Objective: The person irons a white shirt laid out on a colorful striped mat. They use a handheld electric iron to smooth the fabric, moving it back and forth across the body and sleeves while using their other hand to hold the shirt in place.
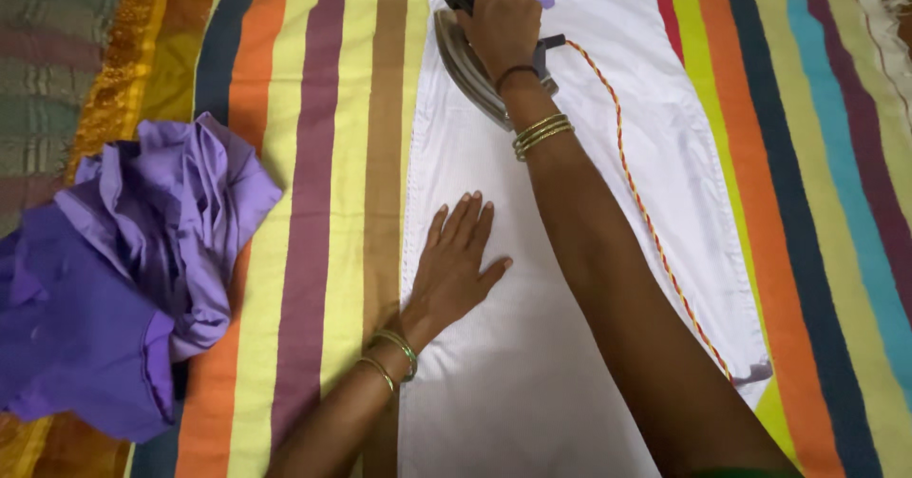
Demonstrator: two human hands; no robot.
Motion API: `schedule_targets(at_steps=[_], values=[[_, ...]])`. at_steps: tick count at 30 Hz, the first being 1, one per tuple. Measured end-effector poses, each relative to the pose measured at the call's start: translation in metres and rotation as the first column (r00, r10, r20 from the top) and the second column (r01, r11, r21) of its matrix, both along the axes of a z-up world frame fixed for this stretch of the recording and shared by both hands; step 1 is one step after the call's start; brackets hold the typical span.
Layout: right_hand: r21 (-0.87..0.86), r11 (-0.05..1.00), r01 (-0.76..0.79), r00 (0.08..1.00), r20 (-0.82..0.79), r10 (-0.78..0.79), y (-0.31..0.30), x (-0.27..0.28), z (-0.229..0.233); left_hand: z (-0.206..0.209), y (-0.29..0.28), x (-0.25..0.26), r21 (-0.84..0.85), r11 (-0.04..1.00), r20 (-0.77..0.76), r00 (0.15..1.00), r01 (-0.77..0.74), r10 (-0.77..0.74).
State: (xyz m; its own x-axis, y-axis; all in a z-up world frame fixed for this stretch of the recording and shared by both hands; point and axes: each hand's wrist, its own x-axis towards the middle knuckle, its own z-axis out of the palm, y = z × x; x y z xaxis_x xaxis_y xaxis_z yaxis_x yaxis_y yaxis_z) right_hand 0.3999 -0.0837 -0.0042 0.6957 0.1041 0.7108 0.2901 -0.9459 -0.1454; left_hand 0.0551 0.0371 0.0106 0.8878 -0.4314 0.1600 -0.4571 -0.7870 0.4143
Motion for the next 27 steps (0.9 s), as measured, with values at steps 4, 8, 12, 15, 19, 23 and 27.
schedule_targets(at_steps=[4,8,12,15,19,23,27], values=[[-0.041,0.998,-0.045,0.987,-0.154,0.038,-0.015,-0.002,0.003,-0.002,0.003,0.002,-0.012,1.000,-0.015,1.000,0.009,-0.009],[-0.041,0.996,-0.073,0.902,-0.429,0.049,-0.042,-0.041,0.020,-0.008,0.006,0.003,-0.030,0.999,0.069,0.997,0.029,-0.026],[-0.031,0.991,-0.127,0.874,-0.476,0.098,-0.069,-0.114,0.035,-0.016,0.010,-0.001,-0.067,0.997,0.139,0.990,0.048,-0.039],[-0.039,0.988,-0.151,0.864,-0.490,0.113,-0.084,-0.169,0.053,-0.019,0.010,-0.002,-0.064,0.997,0.159,0.987,0.047,-0.036],[0.042,0.954,-0.297,0.905,-0.307,0.295,-0.104,-0.229,0.071,-0.018,0.009,-0.002,-0.044,0.998,0.180,0.983,0.050,-0.042],[-0.003,0.965,-0.263,0.945,-0.199,0.257,-0.099,-0.244,0.072,-0.014,0.009,-0.004,-0.044,0.998,0.165,0.986,0.041,-0.033],[0.031,0.978,-0.207,0.961,-0.181,0.209,-0.088,-0.225,0.065,-0.011,0.009,-0.005,-0.020,0.999,0.145,0.989,0.041,-0.037]])
